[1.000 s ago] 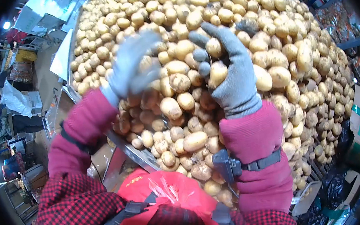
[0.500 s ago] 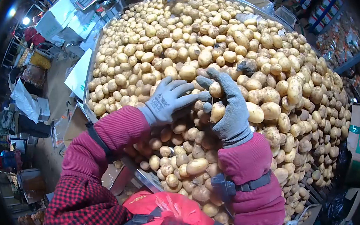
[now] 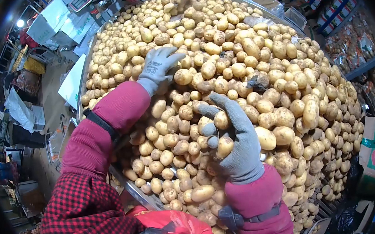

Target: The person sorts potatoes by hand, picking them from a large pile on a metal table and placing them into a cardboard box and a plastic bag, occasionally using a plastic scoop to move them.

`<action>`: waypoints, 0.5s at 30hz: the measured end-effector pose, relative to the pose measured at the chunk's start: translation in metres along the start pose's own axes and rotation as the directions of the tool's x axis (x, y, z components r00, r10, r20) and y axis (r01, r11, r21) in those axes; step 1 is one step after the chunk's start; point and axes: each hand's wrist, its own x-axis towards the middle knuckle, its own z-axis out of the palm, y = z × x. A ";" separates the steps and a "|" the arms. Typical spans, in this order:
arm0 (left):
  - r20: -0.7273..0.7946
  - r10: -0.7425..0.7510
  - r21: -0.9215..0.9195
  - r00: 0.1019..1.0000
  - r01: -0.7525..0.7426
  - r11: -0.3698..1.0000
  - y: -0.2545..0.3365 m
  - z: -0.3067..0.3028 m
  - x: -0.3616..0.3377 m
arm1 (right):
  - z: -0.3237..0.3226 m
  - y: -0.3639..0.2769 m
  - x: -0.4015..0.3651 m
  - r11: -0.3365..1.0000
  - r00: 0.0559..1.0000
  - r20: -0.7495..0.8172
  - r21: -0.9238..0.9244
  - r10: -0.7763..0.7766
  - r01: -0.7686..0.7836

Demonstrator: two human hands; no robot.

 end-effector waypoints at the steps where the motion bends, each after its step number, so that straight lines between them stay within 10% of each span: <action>1: 0.019 -0.025 -0.032 1.000 0.025 0.999 -0.005 0.003 0.008 | -0.001 -0.001 0.002 0.998 1.000 -0.003 -0.055 -0.009 0.009; 4: 0.084 -0.106 -0.023 0.991 0.109 0.994 -0.018 0.008 0.028 | 0.001 -0.006 0.002 0.999 1.000 0.014 -0.044 0.013 -0.012; 7: -0.072 0.127 -0.100 0.989 -0.134 0.986 -0.042 0.003 0.021 | 0.002 -0.003 0.007 0.999 0.999 0.006 0.017 0.044 -0.044; 9: 0.101 -0.062 -0.108 0.993 0.073 0.991 -0.060 -0.029 0.038 | 0.004 0.003 0.010 0.996 1.000 -0.019 -0.084 0.010 -0.012; 12: -0.174 -0.338 0.201 0.925 0.369 0.907 -0.111 -0.016 0.060 | 0.000 0.010 0.011 0.975 0.999 -0.031 -0.219 -0.034 0.026; 15: 0.219 -0.493 0.150 0.842 0.470 0.870 -0.149 0.005 0.079 | -0.001 0.009 0.011 0.972 1.000 -0.006 -0.234 0.006 -0.008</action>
